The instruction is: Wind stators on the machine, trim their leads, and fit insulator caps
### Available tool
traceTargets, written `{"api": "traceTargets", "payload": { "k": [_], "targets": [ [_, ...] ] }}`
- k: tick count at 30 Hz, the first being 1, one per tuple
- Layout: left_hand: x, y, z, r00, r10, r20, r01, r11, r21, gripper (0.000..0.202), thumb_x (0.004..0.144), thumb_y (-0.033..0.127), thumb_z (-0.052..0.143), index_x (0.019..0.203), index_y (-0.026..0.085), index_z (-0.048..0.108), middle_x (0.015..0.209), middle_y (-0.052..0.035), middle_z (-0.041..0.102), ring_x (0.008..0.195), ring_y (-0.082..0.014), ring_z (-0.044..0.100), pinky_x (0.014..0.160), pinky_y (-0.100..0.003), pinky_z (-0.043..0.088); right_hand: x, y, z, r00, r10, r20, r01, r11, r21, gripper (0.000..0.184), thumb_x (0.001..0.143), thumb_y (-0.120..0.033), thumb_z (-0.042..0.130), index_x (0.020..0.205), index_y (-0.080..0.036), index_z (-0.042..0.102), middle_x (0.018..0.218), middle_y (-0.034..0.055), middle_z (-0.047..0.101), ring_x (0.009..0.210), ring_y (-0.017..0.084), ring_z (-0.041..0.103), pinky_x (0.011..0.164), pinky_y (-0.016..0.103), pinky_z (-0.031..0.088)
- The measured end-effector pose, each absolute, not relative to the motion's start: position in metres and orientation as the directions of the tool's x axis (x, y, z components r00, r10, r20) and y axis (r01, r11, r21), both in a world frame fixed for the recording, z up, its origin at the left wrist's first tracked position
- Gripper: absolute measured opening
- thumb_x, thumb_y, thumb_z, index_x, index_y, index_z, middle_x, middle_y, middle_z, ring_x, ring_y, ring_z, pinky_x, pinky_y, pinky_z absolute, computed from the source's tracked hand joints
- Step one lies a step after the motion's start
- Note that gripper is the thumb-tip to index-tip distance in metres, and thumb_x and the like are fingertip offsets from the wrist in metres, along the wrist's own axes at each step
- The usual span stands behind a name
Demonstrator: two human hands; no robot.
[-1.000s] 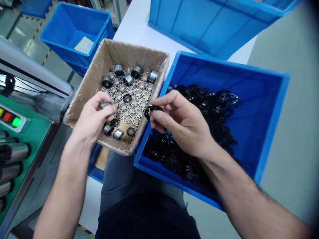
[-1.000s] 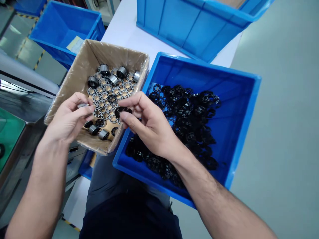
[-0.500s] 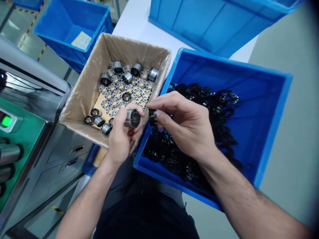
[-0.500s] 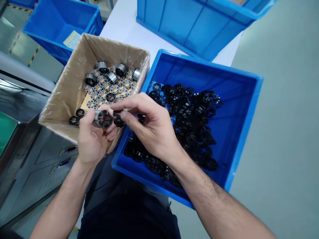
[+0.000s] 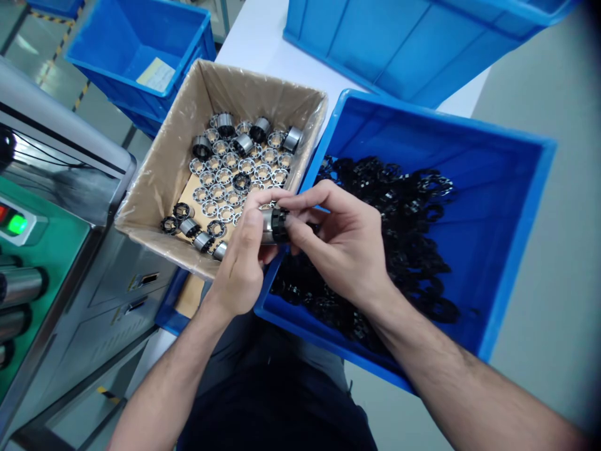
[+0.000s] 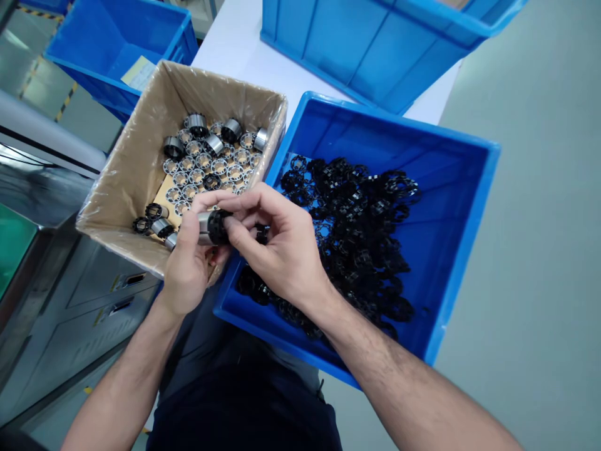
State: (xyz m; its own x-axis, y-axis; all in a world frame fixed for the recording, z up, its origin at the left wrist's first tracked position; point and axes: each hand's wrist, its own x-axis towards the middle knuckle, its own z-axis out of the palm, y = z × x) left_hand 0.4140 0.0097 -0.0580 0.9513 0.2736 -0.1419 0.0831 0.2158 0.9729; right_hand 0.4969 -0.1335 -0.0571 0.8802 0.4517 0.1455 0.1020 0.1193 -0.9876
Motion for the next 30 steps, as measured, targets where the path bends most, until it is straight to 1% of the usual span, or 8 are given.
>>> {"api": "traceTargets", "payload": {
  "k": [3, 8, 14, 16, 19, 23, 27, 30],
  "targets": [
    [0.412, 0.010, -0.059, 0.959, 0.263, -0.103, 0.051, 0.200, 0.978, 0.050, 0.124, 0.074, 0.055, 0.139, 0.031, 0.076, 0.117, -0.0060, 0.077, 0.073, -0.0170, 0.056, 0.060, -0.033, 0.049, 0.496, -0.132, -0.058, 0.892, 0.431, 0.135, 0.084, 0.135, -0.987, 0.016, 0.097, -0.009, 0.082, 0.101, -0.025, 0.080, 0.090, -0.0033, 0.075, 0.068, 0.011, 0.067, 0.062, 0.029, 0.055],
    [0.411, 0.014, -0.066, 0.976, 0.191, -0.102, 0.061, 0.208, 0.976, 0.050, 0.126, 0.075, 0.052, 0.145, 0.033, 0.072, 0.096, -0.0017, 0.063, 0.072, -0.0173, 0.053, 0.061, -0.031, 0.049, 0.496, -0.132, -0.054, 0.907, 0.406, 0.115, 0.082, 0.096, -0.992, 0.017, 0.093, -0.008, 0.079, 0.093, -0.025, 0.074, 0.081, -0.0071, 0.067, 0.060, 0.009, 0.058, 0.060, 0.028, 0.048],
    [0.410, 0.017, -0.063, 0.984, 0.157, -0.082, 0.055, 0.168, 0.984, 0.050, 0.127, 0.072, 0.052, 0.151, 0.033, 0.072, 0.100, -0.0021, 0.070, 0.069, -0.0146, 0.055, 0.058, -0.029, 0.048, 0.494, -0.133, -0.056, 0.887, 0.366, 0.280, 0.320, -0.051, -0.946, 0.011, 0.096, -0.016, 0.081, 0.093, -0.026, 0.077, 0.089, -0.0005, 0.071, 0.073, 0.015, 0.060, 0.069, 0.033, 0.053],
    [0.412, 0.017, -0.061, 0.986, 0.147, -0.076, 0.050, 0.171, 0.984, 0.052, 0.125, 0.074, 0.058, 0.150, 0.030, 0.073, 0.102, -0.0025, 0.076, 0.066, -0.0132, 0.061, 0.056, -0.028, 0.048, 0.497, -0.135, -0.053, 0.893, 0.388, 0.227, 0.260, -0.036, -0.965, 0.009, 0.097, -0.017, 0.080, 0.095, -0.026, 0.079, 0.089, -0.0001, 0.071, 0.072, 0.015, 0.060, 0.068, 0.033, 0.052],
    [0.416, 0.018, -0.060, 0.979, 0.192, -0.069, 0.026, 0.222, 0.975, 0.052, 0.115, 0.075, 0.077, 0.123, 0.024, 0.075, 0.107, -0.0057, 0.086, 0.065, -0.0141, 0.076, 0.048, -0.024, 0.043, 0.508, -0.141, -0.044, 0.920, 0.382, 0.085, 0.023, 0.164, -0.986, 0.003, 0.097, -0.026, 0.081, 0.100, -0.027, 0.080, 0.088, 0.0000, 0.070, 0.066, 0.014, 0.055, 0.058, 0.030, 0.046],
    [0.418, 0.018, -0.058, 0.976, 0.191, -0.105, 0.062, 0.217, 0.974, 0.045, 0.110, 0.061, 0.090, 0.106, 0.025, 0.064, 0.089, 0.0001, 0.087, 0.054, -0.0108, 0.071, 0.047, -0.020, 0.042, 0.516, -0.150, -0.028, 0.886, 0.462, -0.036, -0.246, 0.403, -0.882, 0.014, 0.092, -0.039, 0.080, 0.104, -0.032, 0.080, 0.087, -0.0006, 0.069, 0.061, 0.015, 0.047, 0.047, 0.028, 0.040],
    [0.415, 0.018, -0.055, 0.996, 0.033, -0.082, 0.080, 0.078, 0.994, 0.030, 0.106, 0.048, 0.096, 0.109, 0.024, 0.078, 0.078, 0.0026, 0.075, 0.064, -0.0136, 0.069, 0.058, -0.025, 0.053, 0.512, -0.152, -0.027, 0.804, 0.594, 0.020, -0.317, 0.457, -0.831, 0.013, 0.094, -0.043, 0.085, 0.099, -0.033, 0.078, 0.086, -0.0018, 0.070, 0.058, 0.015, 0.046, 0.044, 0.027, 0.043],
    [0.413, 0.017, -0.057, 0.997, 0.076, -0.006, -0.002, 0.104, 0.995, 0.030, 0.105, 0.048, 0.096, 0.102, 0.024, 0.079, 0.086, 0.0003, 0.075, 0.073, -0.0158, 0.071, 0.066, -0.027, 0.061, 0.512, -0.153, -0.030, 0.808, 0.584, 0.078, -0.245, 0.454, -0.857, 0.014, 0.099, -0.043, 0.091, 0.101, -0.032, 0.083, 0.101, 0.0003, 0.079, 0.074, 0.017, 0.064, 0.057, 0.027, 0.058]
  ]
}}
